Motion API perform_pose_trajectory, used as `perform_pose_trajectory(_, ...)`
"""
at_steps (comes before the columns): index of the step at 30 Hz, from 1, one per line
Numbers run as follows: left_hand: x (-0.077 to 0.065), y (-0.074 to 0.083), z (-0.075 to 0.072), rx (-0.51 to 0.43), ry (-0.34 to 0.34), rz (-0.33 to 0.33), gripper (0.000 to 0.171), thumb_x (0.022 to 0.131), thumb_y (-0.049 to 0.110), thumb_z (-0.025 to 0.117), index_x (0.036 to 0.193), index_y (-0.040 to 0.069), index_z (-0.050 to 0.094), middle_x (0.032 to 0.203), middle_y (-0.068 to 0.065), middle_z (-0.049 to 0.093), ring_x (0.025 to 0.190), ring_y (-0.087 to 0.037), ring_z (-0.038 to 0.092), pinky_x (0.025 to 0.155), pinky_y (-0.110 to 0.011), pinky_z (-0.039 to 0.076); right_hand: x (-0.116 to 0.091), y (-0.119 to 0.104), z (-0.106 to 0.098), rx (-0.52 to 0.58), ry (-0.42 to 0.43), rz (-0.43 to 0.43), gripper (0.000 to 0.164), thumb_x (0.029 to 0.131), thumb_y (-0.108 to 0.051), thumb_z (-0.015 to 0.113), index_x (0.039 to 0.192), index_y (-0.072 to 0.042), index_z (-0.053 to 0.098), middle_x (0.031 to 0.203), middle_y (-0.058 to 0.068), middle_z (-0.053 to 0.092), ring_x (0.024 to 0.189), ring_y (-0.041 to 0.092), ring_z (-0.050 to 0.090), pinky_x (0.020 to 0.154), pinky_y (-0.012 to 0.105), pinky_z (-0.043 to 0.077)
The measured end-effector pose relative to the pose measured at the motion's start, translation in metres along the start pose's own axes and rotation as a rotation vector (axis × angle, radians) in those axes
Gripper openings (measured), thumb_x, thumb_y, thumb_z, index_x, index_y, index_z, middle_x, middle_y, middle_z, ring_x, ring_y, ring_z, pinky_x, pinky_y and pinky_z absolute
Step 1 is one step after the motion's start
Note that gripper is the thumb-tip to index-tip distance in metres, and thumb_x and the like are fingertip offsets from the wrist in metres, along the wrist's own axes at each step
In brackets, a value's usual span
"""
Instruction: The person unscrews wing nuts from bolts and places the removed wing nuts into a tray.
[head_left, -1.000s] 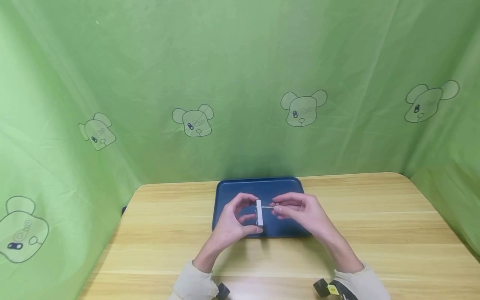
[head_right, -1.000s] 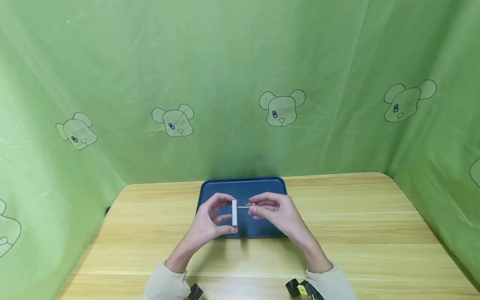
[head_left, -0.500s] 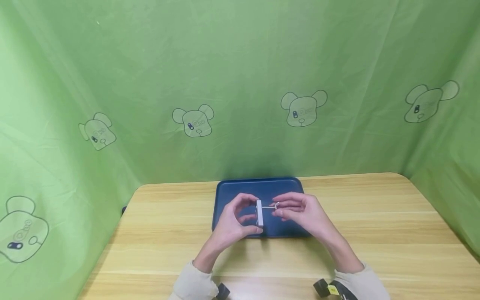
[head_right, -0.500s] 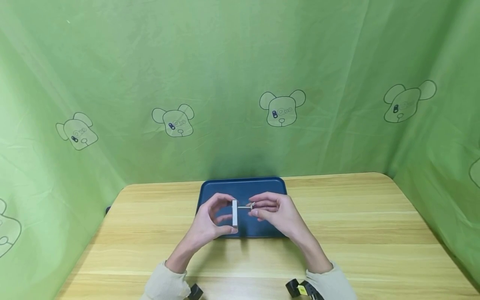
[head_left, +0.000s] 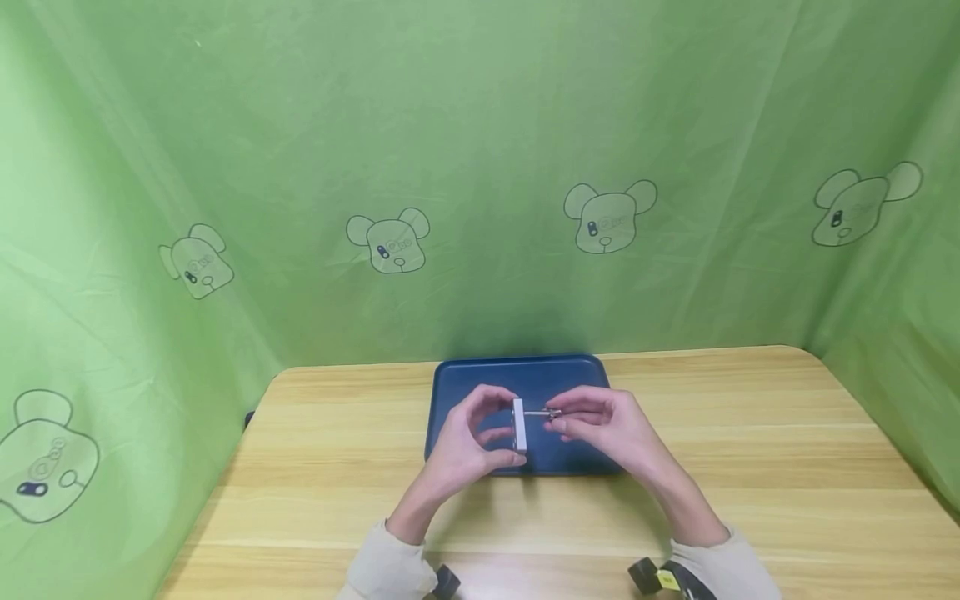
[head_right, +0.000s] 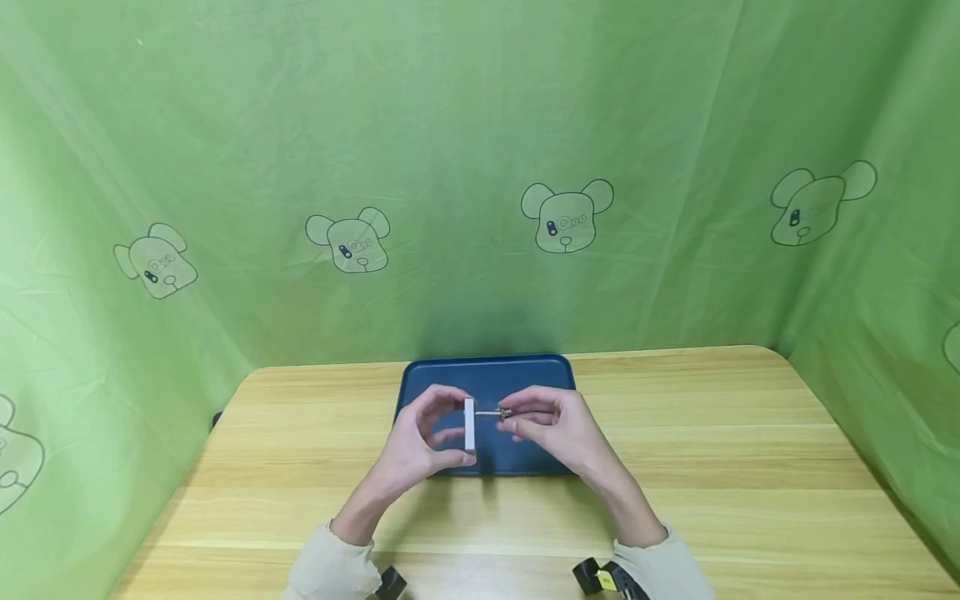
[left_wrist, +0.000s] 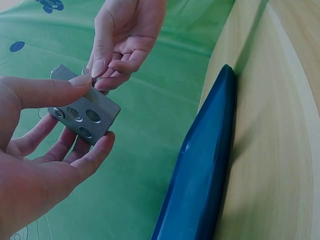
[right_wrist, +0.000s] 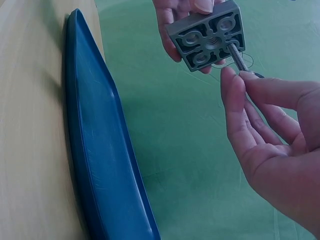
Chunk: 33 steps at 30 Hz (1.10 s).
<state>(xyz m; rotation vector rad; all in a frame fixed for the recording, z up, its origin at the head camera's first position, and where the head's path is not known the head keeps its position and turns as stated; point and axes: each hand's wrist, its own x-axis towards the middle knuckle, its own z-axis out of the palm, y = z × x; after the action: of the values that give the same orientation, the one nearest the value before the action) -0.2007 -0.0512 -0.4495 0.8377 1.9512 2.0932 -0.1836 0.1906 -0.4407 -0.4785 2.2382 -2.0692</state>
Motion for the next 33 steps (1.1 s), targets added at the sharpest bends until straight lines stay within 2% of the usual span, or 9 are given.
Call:
perform_pose_trajectory(3, -0.0001, 0.0002, -0.0001, 0.002, 0.004, -0.001, 0.069, 0.067, -0.025, 0.078, 0.128, 0.000, 0.057, 0.129, -0.017, 0.058, 0.124, -0.030, 0.057, 0.101, -0.043, 0.059, -0.0005, -0.0007, 0.0004, -0.003, 0.005, 0.021, 0.030, 0.091, -0.001, 0.074, 0.117, 0.011, 0.067, 0.117, 0.035, 0.066, 0.096, 0.025, 0.075, 0.085, 0.036, 0.065)
perform_pose_trajectory(8, 0.0003, -0.0008, -0.0003, 0.002, -0.003, -0.001, 0.069, 0.068, -0.024, 0.078, 0.128, 0.000, 0.056, 0.132, -0.025, 0.056, 0.124, -0.030, 0.057, 0.101, -0.043, 0.058, -0.0008, -0.0017, 0.0009, -0.012, 0.015, 0.049, 0.031, 0.096, -0.012, 0.072, 0.118, 0.009, 0.067, 0.112, 0.028, 0.071, 0.095, 0.026, 0.075, 0.087, 0.038, 0.064)
perform_pose_trajectory(11, 0.0006, -0.0016, -0.0002, 0.001, -0.005, 0.004, 0.069, 0.067, -0.024, 0.078, 0.128, 0.000, 0.056, 0.132, -0.027, 0.055, 0.125, -0.030, 0.056, 0.101, -0.043, 0.059, -0.0002, -0.0019, 0.0012, 0.006, 0.020, 0.046, 0.031, 0.101, -0.015, 0.066, 0.119, 0.011, 0.066, 0.112, 0.029, 0.070, 0.096, 0.027, 0.075, 0.088, 0.040, 0.064)
perform_pose_trajectory(14, 0.0005, -0.0021, 0.0000, 0.002, -0.003, 0.007, 0.069, 0.067, -0.024, 0.078, 0.128, -0.001, 0.056, 0.131, -0.023, 0.056, 0.124, -0.030, 0.057, 0.101, -0.043, 0.059, 0.0002, -0.0021, 0.0016, 0.023, 0.023, 0.040, 0.033, 0.102, -0.014, 0.064, 0.119, 0.013, 0.065, 0.114, 0.031, 0.069, 0.097, 0.027, 0.074, 0.087, 0.040, 0.064)
perform_pose_trajectory(21, 0.0000, -0.0023, 0.0001, 0.001, 0.003, 0.003, 0.068, 0.067, -0.024, 0.078, 0.127, 0.000, 0.057, 0.129, -0.020, 0.058, 0.123, -0.029, 0.057, 0.101, -0.043, 0.059, -0.0005, -0.0026, 0.0013, 0.003, 0.029, 0.042, 0.030, 0.098, -0.013, 0.069, 0.118, 0.010, 0.067, 0.113, 0.030, 0.069, 0.095, 0.027, 0.075, 0.087, 0.041, 0.064)
perform_pose_trajectory(26, -0.0002, -0.0021, 0.0004, 0.000, 0.006, -0.003, 0.068, 0.067, -0.025, 0.078, 0.127, 0.000, 0.057, 0.128, -0.016, 0.059, 0.123, -0.029, 0.057, 0.100, -0.043, 0.059, -0.0011, -0.0026, 0.0009, 0.018, 0.028, 0.042, 0.035, 0.093, -0.008, 0.075, 0.121, 0.011, 0.066, 0.116, 0.028, 0.070, 0.096, 0.027, 0.075, 0.087, 0.039, 0.064)
perform_pose_trajectory(33, 0.0000, -0.0016, 0.0017, -0.006, 0.003, -0.010, 0.068, 0.067, -0.025, 0.078, 0.127, 0.000, 0.056, 0.130, -0.020, 0.057, 0.124, -0.029, 0.057, 0.101, -0.043, 0.058, -0.0019, -0.0030, 0.0009, 0.011, 0.032, 0.054, 0.037, 0.090, -0.007, 0.077, 0.120, 0.011, 0.066, 0.116, 0.028, 0.070, 0.095, 0.025, 0.075, 0.084, 0.037, 0.065)
